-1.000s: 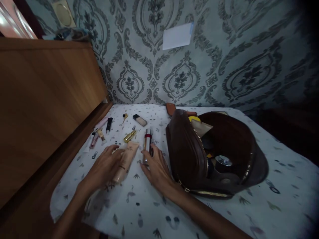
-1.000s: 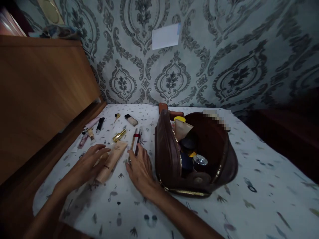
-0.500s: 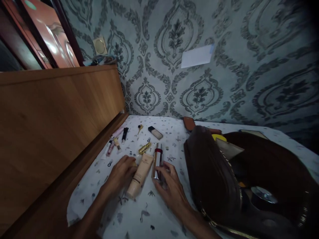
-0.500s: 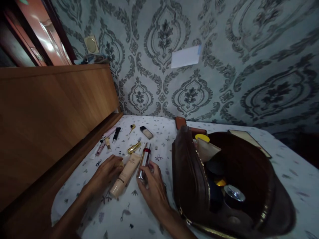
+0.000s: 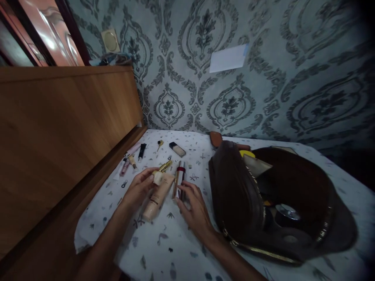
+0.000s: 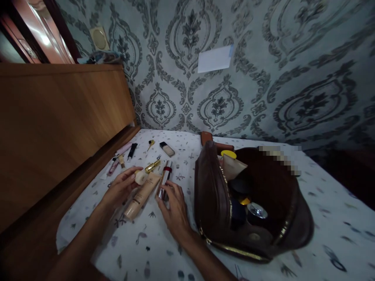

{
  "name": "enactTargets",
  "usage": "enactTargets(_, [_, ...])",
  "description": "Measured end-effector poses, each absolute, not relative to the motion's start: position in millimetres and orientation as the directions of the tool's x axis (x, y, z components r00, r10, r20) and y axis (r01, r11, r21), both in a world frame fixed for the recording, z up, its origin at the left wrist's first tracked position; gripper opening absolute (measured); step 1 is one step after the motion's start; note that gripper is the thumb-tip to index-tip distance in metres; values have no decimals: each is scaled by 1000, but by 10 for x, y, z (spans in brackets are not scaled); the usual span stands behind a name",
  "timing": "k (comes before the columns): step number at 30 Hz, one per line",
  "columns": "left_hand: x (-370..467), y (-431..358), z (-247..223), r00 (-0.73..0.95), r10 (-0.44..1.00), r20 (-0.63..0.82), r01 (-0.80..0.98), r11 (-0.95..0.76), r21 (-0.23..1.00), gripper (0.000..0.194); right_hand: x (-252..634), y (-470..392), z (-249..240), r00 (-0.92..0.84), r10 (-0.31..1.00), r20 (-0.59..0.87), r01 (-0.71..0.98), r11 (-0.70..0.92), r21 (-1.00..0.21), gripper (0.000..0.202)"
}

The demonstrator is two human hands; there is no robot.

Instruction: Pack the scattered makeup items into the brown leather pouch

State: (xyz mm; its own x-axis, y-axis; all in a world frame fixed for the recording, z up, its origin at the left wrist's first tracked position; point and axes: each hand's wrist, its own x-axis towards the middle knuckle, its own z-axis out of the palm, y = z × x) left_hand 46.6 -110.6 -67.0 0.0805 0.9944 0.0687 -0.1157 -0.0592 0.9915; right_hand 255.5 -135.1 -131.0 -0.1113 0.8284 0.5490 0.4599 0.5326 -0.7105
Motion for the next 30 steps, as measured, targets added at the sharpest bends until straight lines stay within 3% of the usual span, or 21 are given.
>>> enactTargets(4, [556, -1182, -626, 114, 989, 90, -190, -68, 979, 51, 2571, -1369, -1253, -110, 798, 593, 408, 580, -705, 25])
enactTargets(9, [675, -1273, -548, 174, 976, 130, -146, -106, 984, 48, 2585, -1393, -1183, -95, 791, 605, 316, 600, -735, 29])
enactTargets(13, [789, -1377, -481, 201, 957, 210, 89, -231, 969, 46, 2578, -1436, -1112, -105, 802, 588, 189, 596, -780, 29])
enactTargets(16, [849, -1462, -475, 281, 899, 335, 415, -428, 802, 42, 2565, -1483, -1067, -85, 828, 554, 143, 560, -816, 29])
enactTargets(20, [873, -1524, -570, 398, 786, 474, 626, -610, 486, 42, 2559, -1519, -1056, -53, 842, 536, 91, 539, -838, 29])
enactTargets(24, [850, -1477, -731, 481, 693, 537, 706, -670, 231, 44, 2569, -1503, -1069, -50, 885, 464, 98, 467, -879, 36])
enactTargets(30, [839, -1437, -833, 539, 617, 573, 709, -699, 86, 46, 2529, -1502, -1062, 22, 925, 378, -17, 379, -925, 28])
